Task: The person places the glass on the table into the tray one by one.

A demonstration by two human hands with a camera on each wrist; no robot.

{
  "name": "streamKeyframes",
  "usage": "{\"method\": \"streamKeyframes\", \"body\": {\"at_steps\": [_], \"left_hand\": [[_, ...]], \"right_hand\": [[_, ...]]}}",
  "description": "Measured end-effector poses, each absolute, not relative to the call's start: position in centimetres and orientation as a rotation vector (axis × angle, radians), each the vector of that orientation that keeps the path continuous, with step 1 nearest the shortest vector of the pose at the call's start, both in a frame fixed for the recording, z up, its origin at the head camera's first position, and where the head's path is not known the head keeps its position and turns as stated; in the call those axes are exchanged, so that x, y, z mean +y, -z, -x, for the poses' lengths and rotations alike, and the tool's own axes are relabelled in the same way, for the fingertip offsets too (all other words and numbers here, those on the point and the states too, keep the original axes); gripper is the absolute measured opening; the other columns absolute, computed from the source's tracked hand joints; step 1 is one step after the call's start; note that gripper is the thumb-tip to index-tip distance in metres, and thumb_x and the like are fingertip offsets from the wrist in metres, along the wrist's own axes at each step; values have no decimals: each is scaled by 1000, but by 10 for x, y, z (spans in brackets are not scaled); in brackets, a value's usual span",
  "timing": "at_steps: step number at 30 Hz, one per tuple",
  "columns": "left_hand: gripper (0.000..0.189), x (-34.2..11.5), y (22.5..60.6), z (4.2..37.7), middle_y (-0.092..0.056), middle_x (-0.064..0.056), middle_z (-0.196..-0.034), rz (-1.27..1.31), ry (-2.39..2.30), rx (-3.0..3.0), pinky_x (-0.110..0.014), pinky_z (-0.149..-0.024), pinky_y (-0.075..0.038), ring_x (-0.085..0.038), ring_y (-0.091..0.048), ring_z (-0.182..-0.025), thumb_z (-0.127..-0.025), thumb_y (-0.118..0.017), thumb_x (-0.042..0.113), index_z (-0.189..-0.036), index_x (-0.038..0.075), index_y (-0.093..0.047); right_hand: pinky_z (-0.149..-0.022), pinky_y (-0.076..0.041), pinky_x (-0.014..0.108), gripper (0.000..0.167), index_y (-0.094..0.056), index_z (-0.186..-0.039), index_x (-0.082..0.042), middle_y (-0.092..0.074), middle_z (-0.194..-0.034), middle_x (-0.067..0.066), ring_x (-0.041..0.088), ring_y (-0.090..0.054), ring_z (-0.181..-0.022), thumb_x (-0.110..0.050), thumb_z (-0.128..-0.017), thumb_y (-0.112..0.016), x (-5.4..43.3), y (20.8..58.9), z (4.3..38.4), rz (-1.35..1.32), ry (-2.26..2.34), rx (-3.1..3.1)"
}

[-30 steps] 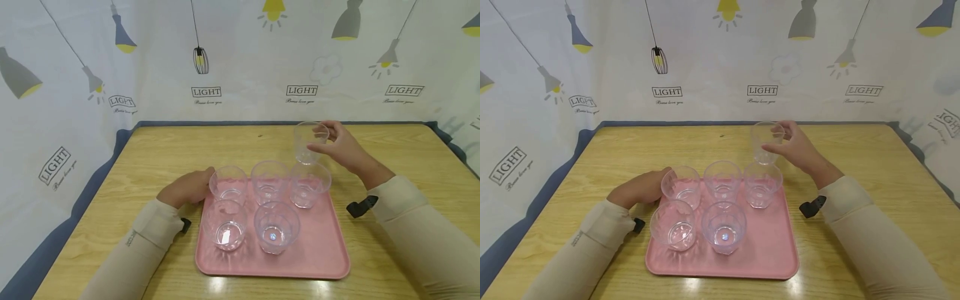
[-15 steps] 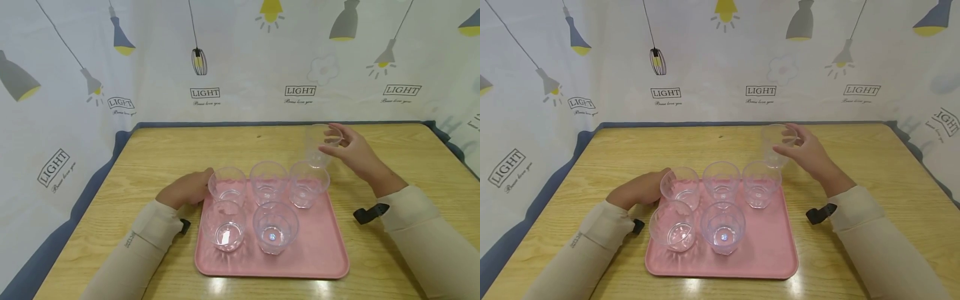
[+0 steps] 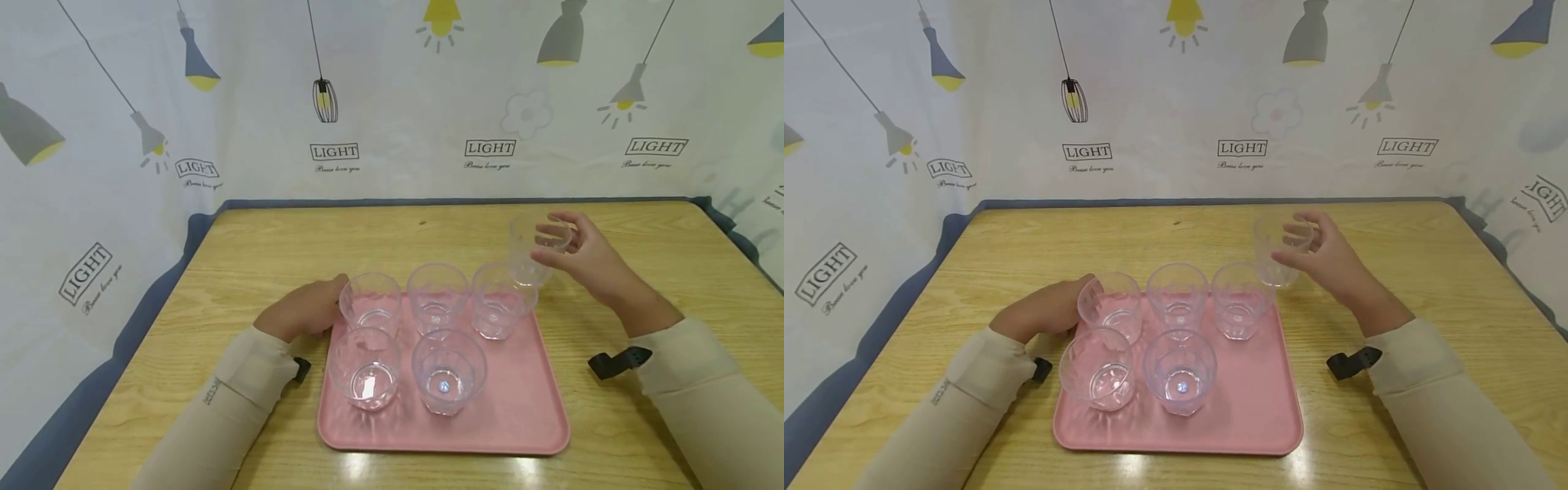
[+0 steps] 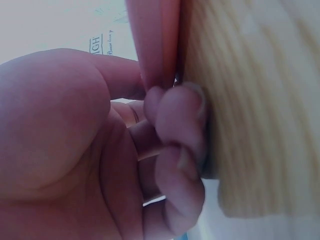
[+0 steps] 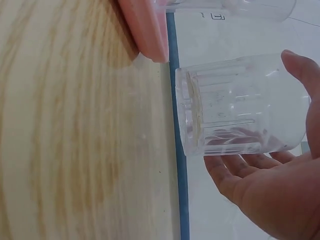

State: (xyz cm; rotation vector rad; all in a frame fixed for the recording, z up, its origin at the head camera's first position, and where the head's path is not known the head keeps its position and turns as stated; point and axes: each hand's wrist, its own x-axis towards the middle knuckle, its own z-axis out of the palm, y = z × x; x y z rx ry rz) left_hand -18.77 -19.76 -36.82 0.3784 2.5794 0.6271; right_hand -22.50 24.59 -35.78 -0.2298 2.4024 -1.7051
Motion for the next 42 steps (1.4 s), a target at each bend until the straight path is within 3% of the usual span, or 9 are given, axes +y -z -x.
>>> {"method": "streamKeyframes", "body": {"at_steps": [5, 9, 19, 25, 30, 36, 42], "left_hand": [[14, -196, 370, 188, -59, -8, -81, -380, -630, 2573, -30, -54, -48, -19, -57, -57, -102, -51, 25, -110, 13, -50], [16, -197, 372, 189, -60, -8, -83, -385, -629, 2581, -31, -55, -49, -19, -57, -57, -103, -50, 28, -112, 14, -50], [18, -200, 371, 189, -60, -8, -84, -390, -620, 2583, -31, -55, -49, -19, -57, -57, -104, -47, 30, -113, 14, -50], [21, -199, 375, 192, -60, -8, -86, -395, -612, 2588, -31, -57, -49, -19, -58, -60, -103, -49, 33, -114, 15, -50], [22, -199, 377, 194, -60, -8, -85, -404, -592, 2597, -32, -59, -49, -19, -58, -61, -104, -46, 34, -115, 15, -50], [23, -199, 376, 194, -60, -7, -82, -404, -590, 2592, -32, -57, -48, -19, -58, -59, -105, -45, 35, -113, 15, -50], [21, -198, 374, 192, -59, -7, -80, -389, -587, 2584, -31, -56, -48, -19, -57, -57, -105, -44, 34, -114, 15, -50]], "right_hand": [[-90, -49, 11, 70, -21, -148, -20, -50, -138, -10, 1, -53, -122, -15, -96, -68, 250, 362, 221, 278, 1749, 2406], [-88, -49, 11, 67, -24, -146, -21, -53, -129, -18, 0, -55, -118, -11, -95, -67, 252, 363, 220, 305, 1785, 2424], [-87, -47, 8, 81, -18, -159, -26, -47, -144, -6, -2, -49, -122, -20, -96, -68, 255, 342, 211, 277, 1638, 2594], [-83, -49, 9, 76, -27, -156, -23, -52, -134, -14, -1, -52, -118, -10, -94, -69, 255, 329, 204, 338, 1725, 2643], [-81, -51, 10, 75, -33, -152, -19, -56, -131, -8, 3, -56, -114, 1, -90, -70, 254, 321, 199, 394, 1885, 2584], [-83, -49, 10, 73, -34, -151, -22, -56, -132, -11, 2, -55, -115, 0, -91, -69, 253, 310, 189, 433, 1781, 2705], [-86, -49, 10, 69, -41, -146, -18, -60, -130, -7, 5, -58, -115, 9, -88, -68, 253, 300, 181, 547, 2006, 2523]]}}
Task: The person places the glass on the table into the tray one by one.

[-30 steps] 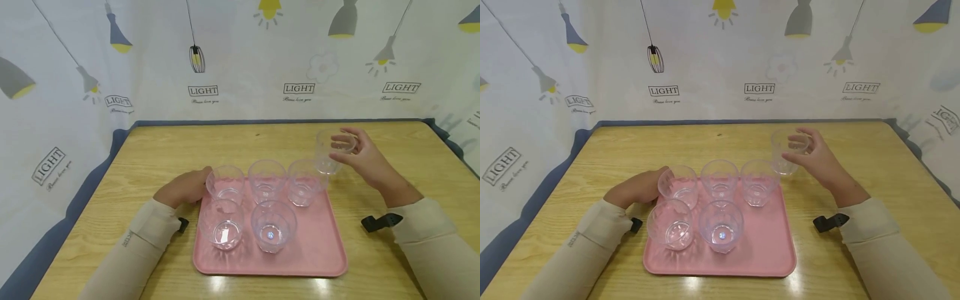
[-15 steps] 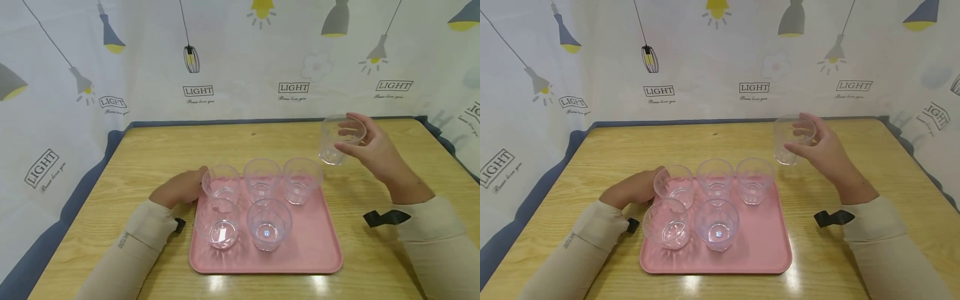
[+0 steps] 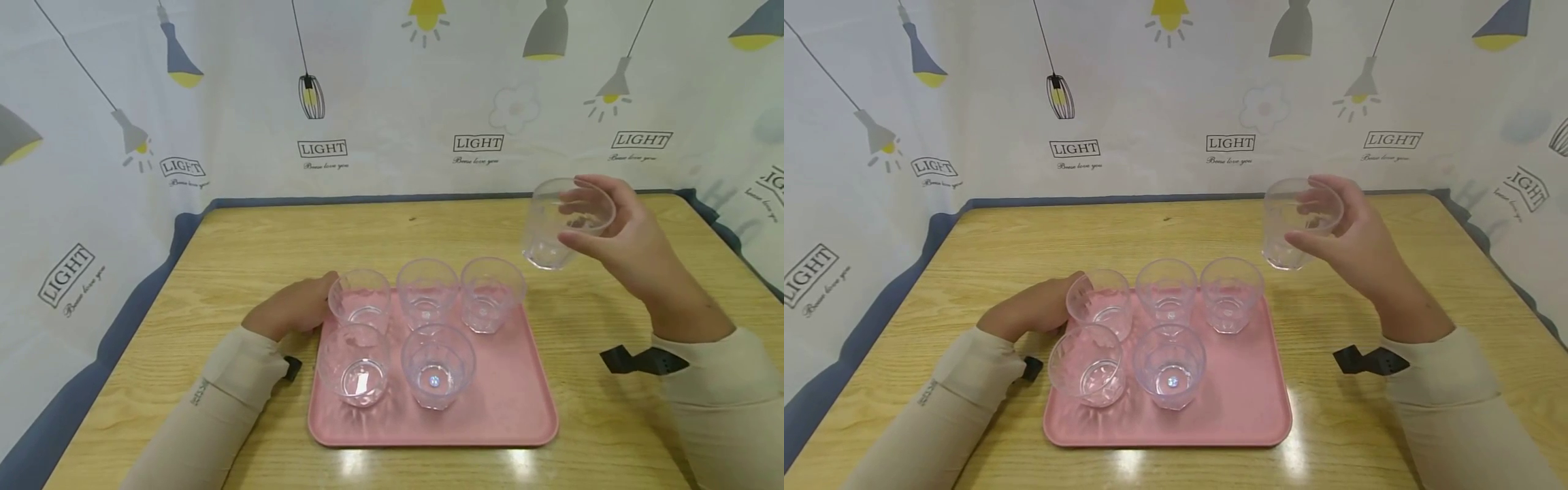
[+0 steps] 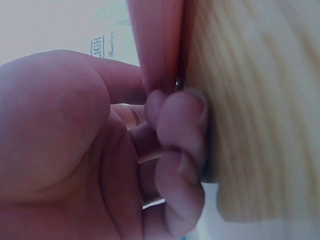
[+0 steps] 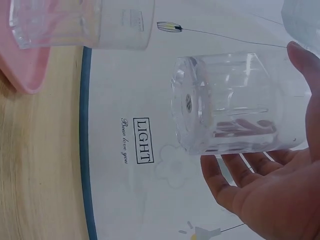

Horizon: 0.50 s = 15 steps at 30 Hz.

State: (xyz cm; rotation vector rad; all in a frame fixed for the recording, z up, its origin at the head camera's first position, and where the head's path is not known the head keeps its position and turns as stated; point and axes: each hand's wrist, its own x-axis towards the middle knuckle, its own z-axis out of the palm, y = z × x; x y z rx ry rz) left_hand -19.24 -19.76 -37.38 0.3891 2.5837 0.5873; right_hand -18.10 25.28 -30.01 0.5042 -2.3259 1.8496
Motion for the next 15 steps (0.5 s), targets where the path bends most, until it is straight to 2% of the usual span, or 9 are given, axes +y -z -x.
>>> {"method": "streamKeyframes", "body": {"at_steps": [5, 9, 15], "left_hand": [[21, -197, 371, 191, -59, -7, -79, -388, -582, 2588, -32, -56, -48, -19, -57, -56, -106, -43, 33, -113, 15, -50], [22, -196, 370, 190, -59, -7, -79, -394, -588, 2584, -32, -56, -48, -19, -57, -56, -106, -42, 33, -114, 14, -50], [23, -196, 367, 188, -58, -7, -78, -399, -594, 2584, -31, -55, -47, -18, -56, -55, -106, -41, 33, -114, 13, -50]], "right_hand": [[-88, -50, 12, 67, -43, -143, -11, -62, -129, -1, 9, -60, -115, 17, -86, -64, 252, 295, 176, -656, -1980, -2208], [-85, -54, 16, 69, -44, -142, -6, -64, -129, 4, 13, -62, -113, 24, -82, -62, 250, 292, 172, -794, -2008, -2148], [-92, -50, 26, 71, -39, -142, 4, -61, -134, 15, 23, -60, -118, 22, -79, -67, 246, 289, 171, -1216, -2126, -1955]]}}
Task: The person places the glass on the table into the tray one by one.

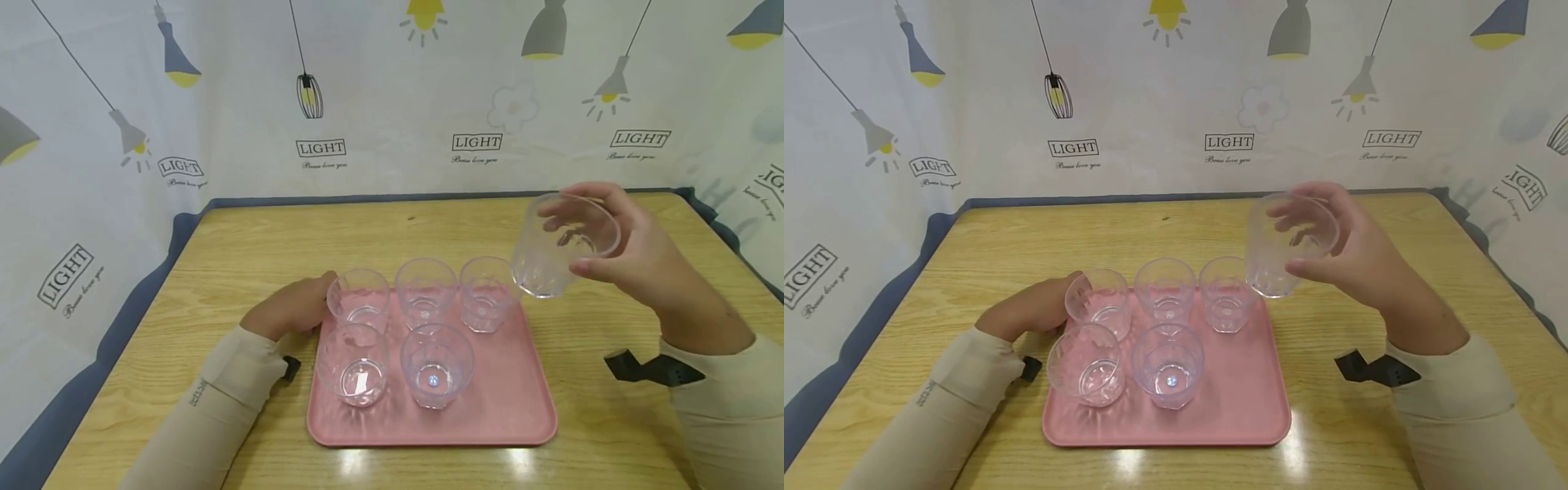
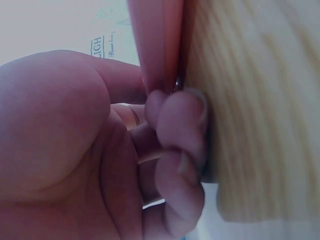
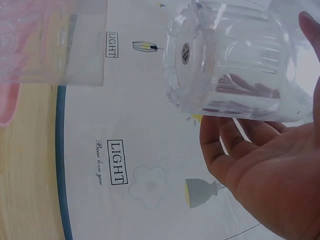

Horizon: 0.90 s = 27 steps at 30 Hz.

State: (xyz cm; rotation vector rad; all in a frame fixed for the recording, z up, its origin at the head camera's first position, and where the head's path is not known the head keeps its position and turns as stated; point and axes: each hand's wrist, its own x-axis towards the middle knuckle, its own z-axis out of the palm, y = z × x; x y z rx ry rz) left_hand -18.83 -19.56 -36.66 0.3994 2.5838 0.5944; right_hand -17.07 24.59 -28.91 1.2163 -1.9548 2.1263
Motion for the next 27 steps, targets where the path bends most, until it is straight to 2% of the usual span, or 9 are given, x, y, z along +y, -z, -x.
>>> {"method": "streamKeyframes", "body": {"at_steps": [3, 11, 16, 22, 27], "left_hand": [[22, -195, 366, 188, -58, -7, -79, -399, -598, 2579, -31, -55, -47, -18, -56, -56, -106, -42, 31, -114, 12, -50], [23, -195, 366, 188, -58, -8, -84, -393, -593, 2577, -30, -56, -47, -19, -55, -59, -106, -43, 31, -117, 12, -50], [22, -196, 367, 189, -59, -8, -86, -406, -585, 2583, -30, -59, -47, -19, -56, -63, -105, -44, 31, -116, 12, -50], [22, -196, 368, 190, -58, -8, -84, -397, -593, 2576, -31, -57, -48, -19, -56, -60, -106, -43, 32, -115, 13, -49], [22, -196, 369, 190, -57, -8, -83, -412, -582, 2585, -31, -58, -47, -19, -56, -61, -106, -44, 32, -115, 13, -49]], "right_hand": [[-91, -47, 29, 75, -36, -142, 8, -59, -136, 16, 24, -58, -120, 18, -77, -72, 243, 288, 170, -1363, -2090, -1947], [-88, -48, 30, 95, -26, -149, 13, -59, -132, 20, 25, -59, -117, 20, -67, -75, 240, 284, 164, -1457, -1942, -2095], [-90, -48, 27, 101, -26, -151, 9, -57, -133, 19, 22, -58, -118, 21, -64, -76, 238, 284, 158, -1479, -1787, -2283], [-93, -48, 22, 105, -28, -155, -4, -55, -134, 14, 17, -56, -121, 10, -67, -84, 236, 281, 148, -1424, -1514, -2560], [-93, -49, 22, 104, -29, -155, -3, -56, -134, 12, 19, -59, -119, 5, -68, -86, 233, 280, 143, -1520, -1452, -2539]]}}
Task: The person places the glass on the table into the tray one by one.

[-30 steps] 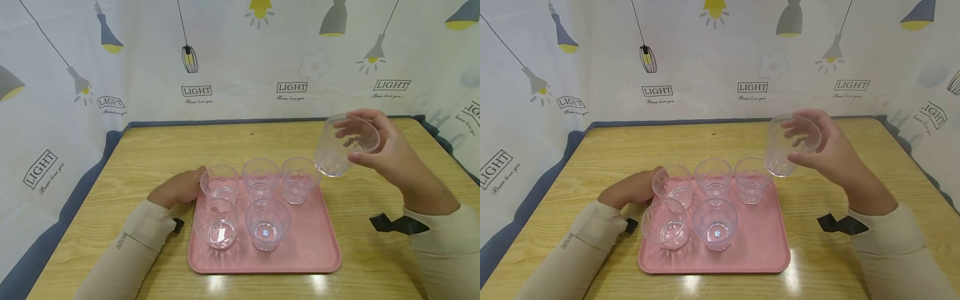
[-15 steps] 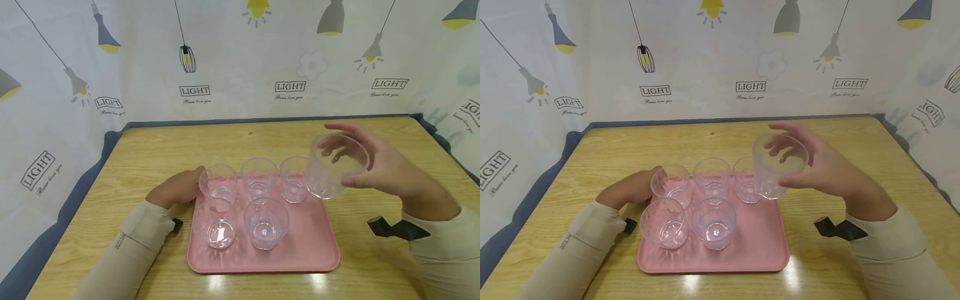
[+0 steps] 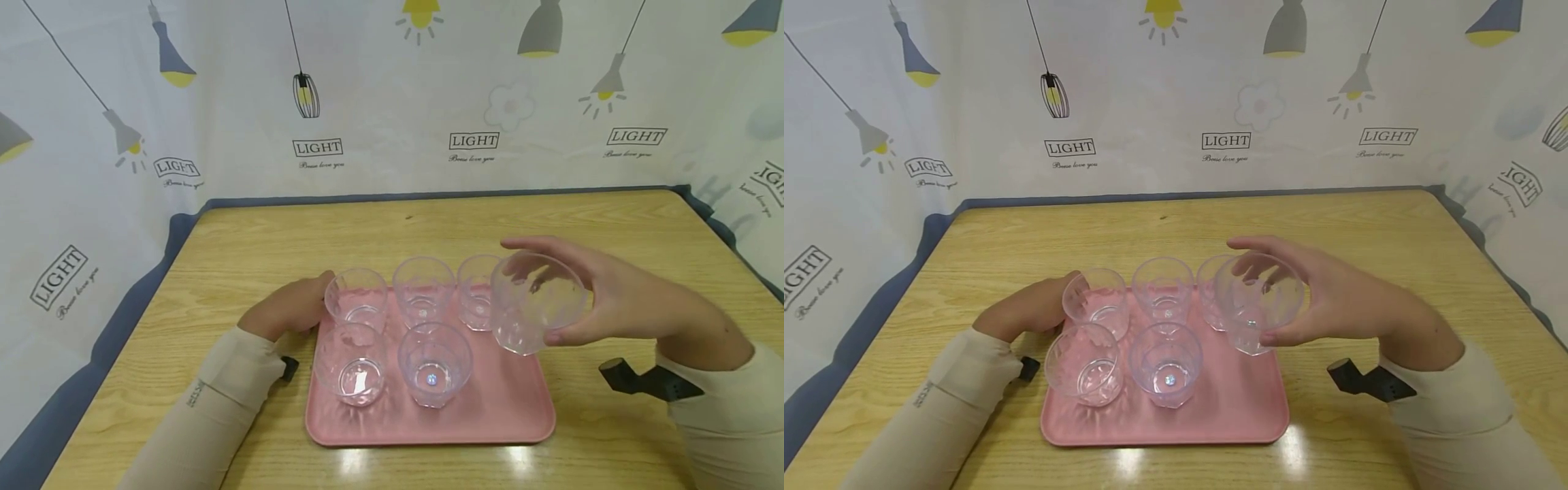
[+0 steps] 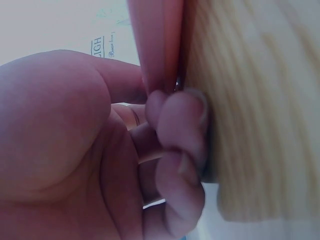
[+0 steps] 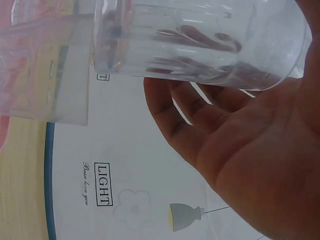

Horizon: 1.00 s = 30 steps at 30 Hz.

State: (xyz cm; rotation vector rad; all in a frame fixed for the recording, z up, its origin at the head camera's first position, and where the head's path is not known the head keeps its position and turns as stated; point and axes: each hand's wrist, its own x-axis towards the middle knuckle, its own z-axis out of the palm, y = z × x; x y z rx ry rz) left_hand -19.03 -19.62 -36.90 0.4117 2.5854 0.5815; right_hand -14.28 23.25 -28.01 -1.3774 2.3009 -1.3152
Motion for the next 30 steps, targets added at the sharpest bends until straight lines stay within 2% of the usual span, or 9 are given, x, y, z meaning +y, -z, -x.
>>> {"method": "streamKeyframes", "body": {"at_steps": [4, 10, 17, 22, 30], "left_hand": [[22, -197, 369, 191, -58, -8, -83, -434, -586, 2594, -31, -58, -47, -18, -56, -61, -106, -43, 31, -115, 12, -49], [22, -197, 369, 191, -58, -7, -82, -439, -593, 2592, -31, -57, -46, -18, -55, -60, -106, -43, 31, -115, 12, -50], [22, -196, 370, 191, -59, -8, -83, -429, -594, 2585, -31, -56, -47, -18, -56, -59, -106, -43, 31, -115, 13, -50], [21, -196, 370, 191, -58, -8, -83, -429, -594, 2588, -31, -56, -47, -18, -56, -59, -106, -43, 31, -115, 12, -50], [21, -196, 371, 191, -59, -8, -82, -407, -586, 2589, -30, -56, -47, -18, -56, -58, -106, -43, 31, -116, 14, -49]], "right_hand": [[-94, -49, 23, 104, -28, -154, 1, -56, -134, 11, 19, -58, -119, 2, -69, -87, 230, 281, 142, 1442, 1284, 2272], [-94, -51, 25, 102, -29, -154, -2, -58, -134, 6, 18, -59, -117, -7, -71, -89, 227, 281, 138, 1474, 1181, 2308], [-97, -52, 30, 99, -28, -156, -17, -53, -141, -6, 17, -60, -121, -19, -77, -88, 226, 279, 130, 1324, 1002, 2365], [-96, -54, 34, 95, -30, -155, -27, -49, -146, -12, 13, -60, -122, -29, -79, -87, 223, 277, 125, 1272, 919, 2390], [-96, -53, 31, 95, -30, -156, -21, -46, -150, -8, 14, -60, -120, -32, -79, -85, 217, 282, 121, 1362, 845, 2404]]}}
